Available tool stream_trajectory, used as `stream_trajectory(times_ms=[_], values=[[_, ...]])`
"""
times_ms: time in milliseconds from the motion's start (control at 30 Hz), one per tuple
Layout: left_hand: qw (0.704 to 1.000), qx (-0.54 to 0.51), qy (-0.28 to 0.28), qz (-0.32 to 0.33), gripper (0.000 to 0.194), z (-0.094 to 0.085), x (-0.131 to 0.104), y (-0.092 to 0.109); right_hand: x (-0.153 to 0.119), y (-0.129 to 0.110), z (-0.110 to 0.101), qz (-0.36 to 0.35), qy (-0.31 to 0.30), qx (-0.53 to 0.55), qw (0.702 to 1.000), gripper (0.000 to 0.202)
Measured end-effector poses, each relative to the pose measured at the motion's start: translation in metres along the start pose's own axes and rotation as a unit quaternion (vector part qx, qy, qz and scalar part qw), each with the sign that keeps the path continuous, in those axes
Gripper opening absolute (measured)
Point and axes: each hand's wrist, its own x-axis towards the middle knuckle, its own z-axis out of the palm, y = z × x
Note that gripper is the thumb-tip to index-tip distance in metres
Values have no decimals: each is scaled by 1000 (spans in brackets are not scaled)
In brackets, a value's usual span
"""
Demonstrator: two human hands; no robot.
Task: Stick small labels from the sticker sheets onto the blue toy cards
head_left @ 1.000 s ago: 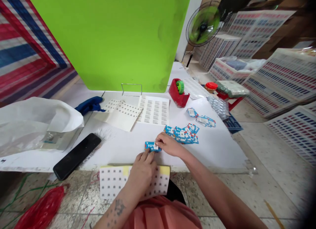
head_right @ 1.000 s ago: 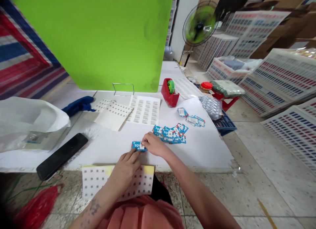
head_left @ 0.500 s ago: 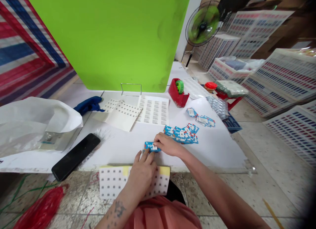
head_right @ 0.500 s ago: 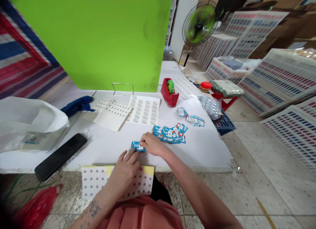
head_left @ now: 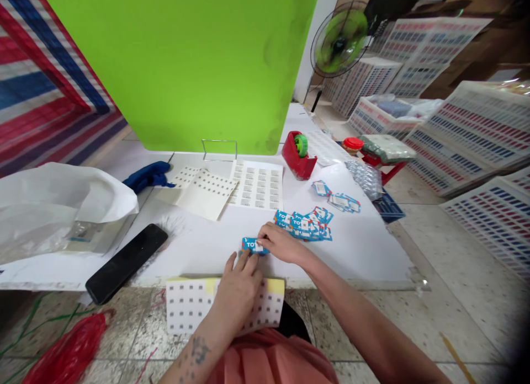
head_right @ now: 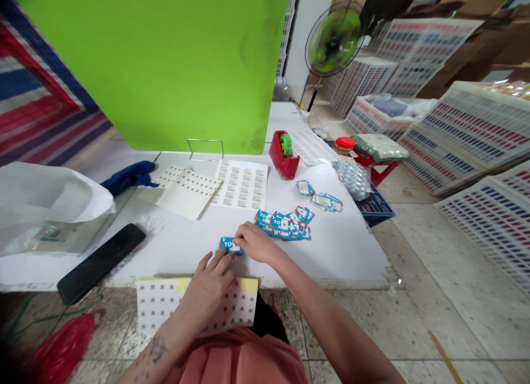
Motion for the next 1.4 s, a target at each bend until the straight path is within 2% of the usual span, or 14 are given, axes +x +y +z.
stream_trajectory(times_ms=[333,467,700,900,1000,1100,1200,1333,1400], values=[[1000,-4,-14,3,17,-9,7,0,-1,5,4,0,16,12,1000,4],[1000,-7,-13,0,17,-7,9,-1,-3,5,6,13,27,28,999,8],[999,-19,33,9,13,-5,-5,-3,-8,-5,-1,-10,107,21,994,7],[999,-38,35,-1,11,-10,-18,2,-6,-8,-10,0,123,63,990,8],[998,-56,17,-7,8,-9,-20,3,-5,-6,-12,45,106,119,986,7],[997,-69,-14,-19,9,-11,-21,4,-6,-1,-17,79,92,157,980,12],[995,-83,-40,-38,15,-17,-21,5,-11,8,-25,90,103,192,972,11],[991,-110,-52,-59,17,-24,-20,6,-22,33,-39,112,116,220,962,28],[990,-116,-49,-71,17,-25,-19,5,-27,48,-47,129,118,192,966,26]])
